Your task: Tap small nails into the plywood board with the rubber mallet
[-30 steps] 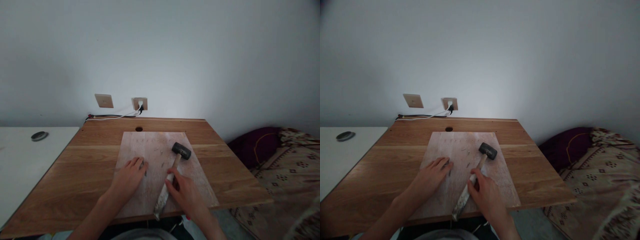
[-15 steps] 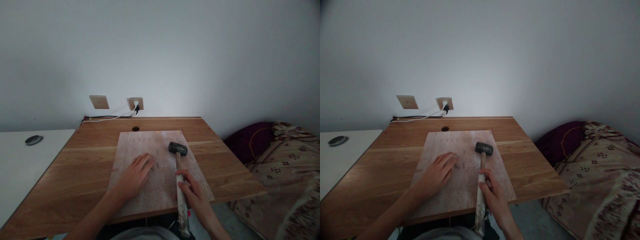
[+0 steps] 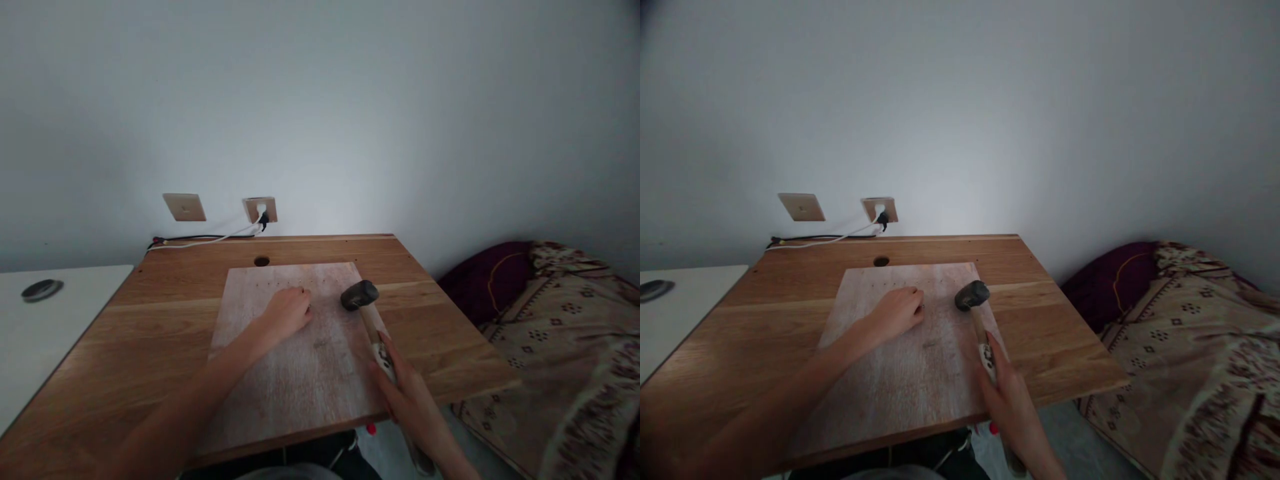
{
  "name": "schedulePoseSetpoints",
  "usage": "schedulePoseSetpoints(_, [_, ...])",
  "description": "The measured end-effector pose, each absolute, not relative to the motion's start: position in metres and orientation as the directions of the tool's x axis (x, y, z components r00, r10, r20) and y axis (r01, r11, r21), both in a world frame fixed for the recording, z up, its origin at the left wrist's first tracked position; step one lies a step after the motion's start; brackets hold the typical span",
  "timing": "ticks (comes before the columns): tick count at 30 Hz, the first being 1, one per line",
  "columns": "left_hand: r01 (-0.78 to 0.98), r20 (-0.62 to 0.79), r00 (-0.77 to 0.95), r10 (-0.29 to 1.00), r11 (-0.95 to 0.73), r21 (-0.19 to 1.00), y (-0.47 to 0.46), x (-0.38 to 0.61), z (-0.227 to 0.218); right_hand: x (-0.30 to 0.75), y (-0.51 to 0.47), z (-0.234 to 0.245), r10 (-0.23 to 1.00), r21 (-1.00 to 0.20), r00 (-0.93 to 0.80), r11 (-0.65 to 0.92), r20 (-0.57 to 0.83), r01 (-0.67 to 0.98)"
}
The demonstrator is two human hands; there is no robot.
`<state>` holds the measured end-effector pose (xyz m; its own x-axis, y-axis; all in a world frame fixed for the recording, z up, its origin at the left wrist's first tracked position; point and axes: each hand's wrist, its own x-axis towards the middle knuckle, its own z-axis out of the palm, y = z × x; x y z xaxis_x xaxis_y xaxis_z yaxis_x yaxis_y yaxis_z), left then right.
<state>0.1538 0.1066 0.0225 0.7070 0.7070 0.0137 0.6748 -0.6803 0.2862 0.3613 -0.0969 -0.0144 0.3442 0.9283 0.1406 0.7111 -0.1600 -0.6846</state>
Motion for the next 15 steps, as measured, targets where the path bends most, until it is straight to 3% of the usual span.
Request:
schedulePoseSetpoints(7, [0.549, 0.099, 0.754, 0.649, -0.706, 0.447, 0.149, 0.177, 0.022, 0.369, -0.096, -0.015, 0.952, -0.604, 0.285, -0.165, 0.108, 0.780])
schedulePoseSetpoints(15, [0.370, 0.208, 0.747, 0.631, -0.655, 0.659, 0.198, 0.234, -0.001, 0.369, -0.095, -0.021, 0.930, -0.615, 0.355, -0.227, 0.092, 0.755])
